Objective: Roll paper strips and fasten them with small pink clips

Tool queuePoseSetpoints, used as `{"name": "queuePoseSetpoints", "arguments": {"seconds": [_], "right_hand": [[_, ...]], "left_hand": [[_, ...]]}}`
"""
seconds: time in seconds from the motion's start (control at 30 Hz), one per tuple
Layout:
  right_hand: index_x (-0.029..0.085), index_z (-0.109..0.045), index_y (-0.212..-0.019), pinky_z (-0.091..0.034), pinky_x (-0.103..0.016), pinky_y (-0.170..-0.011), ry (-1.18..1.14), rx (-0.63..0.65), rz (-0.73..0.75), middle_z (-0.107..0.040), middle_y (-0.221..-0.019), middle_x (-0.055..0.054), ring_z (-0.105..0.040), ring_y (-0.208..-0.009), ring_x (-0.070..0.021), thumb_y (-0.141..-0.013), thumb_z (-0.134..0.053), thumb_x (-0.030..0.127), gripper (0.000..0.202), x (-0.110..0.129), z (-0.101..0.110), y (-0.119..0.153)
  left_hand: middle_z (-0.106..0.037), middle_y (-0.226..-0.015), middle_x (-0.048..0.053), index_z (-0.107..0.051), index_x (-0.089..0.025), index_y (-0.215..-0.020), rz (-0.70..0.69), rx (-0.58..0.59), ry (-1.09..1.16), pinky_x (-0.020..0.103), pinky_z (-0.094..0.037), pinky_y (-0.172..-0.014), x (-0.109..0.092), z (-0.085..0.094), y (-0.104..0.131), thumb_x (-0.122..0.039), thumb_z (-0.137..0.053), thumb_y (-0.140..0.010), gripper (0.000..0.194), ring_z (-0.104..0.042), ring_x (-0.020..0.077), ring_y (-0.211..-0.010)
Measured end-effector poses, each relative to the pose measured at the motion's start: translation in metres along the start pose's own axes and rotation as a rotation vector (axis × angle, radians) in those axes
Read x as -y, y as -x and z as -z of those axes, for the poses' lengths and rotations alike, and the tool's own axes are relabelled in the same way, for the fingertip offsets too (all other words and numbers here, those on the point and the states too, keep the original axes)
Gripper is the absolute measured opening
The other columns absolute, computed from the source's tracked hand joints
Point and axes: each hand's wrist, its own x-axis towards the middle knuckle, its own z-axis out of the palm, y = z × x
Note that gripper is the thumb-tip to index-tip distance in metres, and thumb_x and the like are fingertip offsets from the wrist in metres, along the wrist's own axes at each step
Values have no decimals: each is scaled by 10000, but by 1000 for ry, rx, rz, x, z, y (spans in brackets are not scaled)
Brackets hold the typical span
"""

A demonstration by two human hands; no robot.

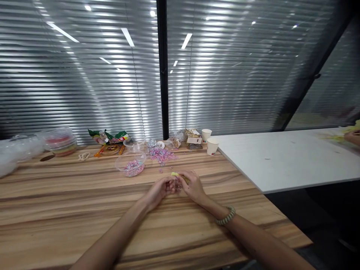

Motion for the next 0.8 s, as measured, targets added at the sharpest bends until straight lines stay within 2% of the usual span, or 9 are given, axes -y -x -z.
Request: {"name": "queuePoseSetpoints", "arguments": {"seconds": [0.1,0.2,0.3,0.4,0.53,0.63,0.8], "right_hand": [[200,-582,-835,-262,-87,-748,76,65,187,-557,-823,26,-399,-795,81,-749,-301,360,335,-5,-2,1],[216,-573,-857,-231,-103,-782,152,142,350,-538,-838,18,-360,-847,68,-746,-316,340,306,-14,-1,0],[242,-563,-875,-183,-116,-795,227,149,405,-528,-868,23,-321,-874,55,-745,-328,322,280,-21,1,-1],[264,-544,-923,-142,-131,-780,317,128,444,-526,-878,21,-294,-868,44,-746,-335,305,277,-23,6,-3],[316,-468,-1041,-130,-141,-780,399,112,543,-523,-885,23,-294,-906,37,-745,-345,286,322,-16,11,-1],[295,-446,-1082,-149,-133,-785,381,103,536,-520,-893,8,-303,-918,44,-746,-340,288,352,-14,10,1],[289,-533,-955,-178,-107,-780,228,97,418,-534,-881,33,-329,-865,71,-745,-337,305,288,-16,2,2]], "left_hand": [[-489,-596,-6,-493,-119,-630,84,-28,158,325,-431,-783,-5,6,0,-186,-465,-728,122,-460,74,-546],[-501,-577,-16,-523,-117,-668,55,-109,201,341,-433,-816,-6,11,-1,-153,-465,-735,95,-454,62,-504],[-537,-603,-10,-543,-109,-708,11,-138,204,338,-421,-853,-4,11,-3,-151,-491,-733,71,-493,63,-511],[-595,-813,21,-559,-115,-780,-46,-129,124,327,-419,-851,-2,9,-2,-196,-520,-727,105,-547,77,-565],[-529,-1092,68,-541,-132,-865,-77,-74,-36,299,-426,-808,-3,7,2,-326,-524,-735,234,-593,125,-689],[-489,-1165,80,-526,-135,-852,-88,-47,-95,296,-415,-824,-6,7,4,-382,-493,-749,270,-594,127,-724],[-471,-1192,88,-505,-122,-765,-75,-73,-159,264,-423,-783,-10,8,4,-398,-496,-740,278,-598,136,-744]]}}
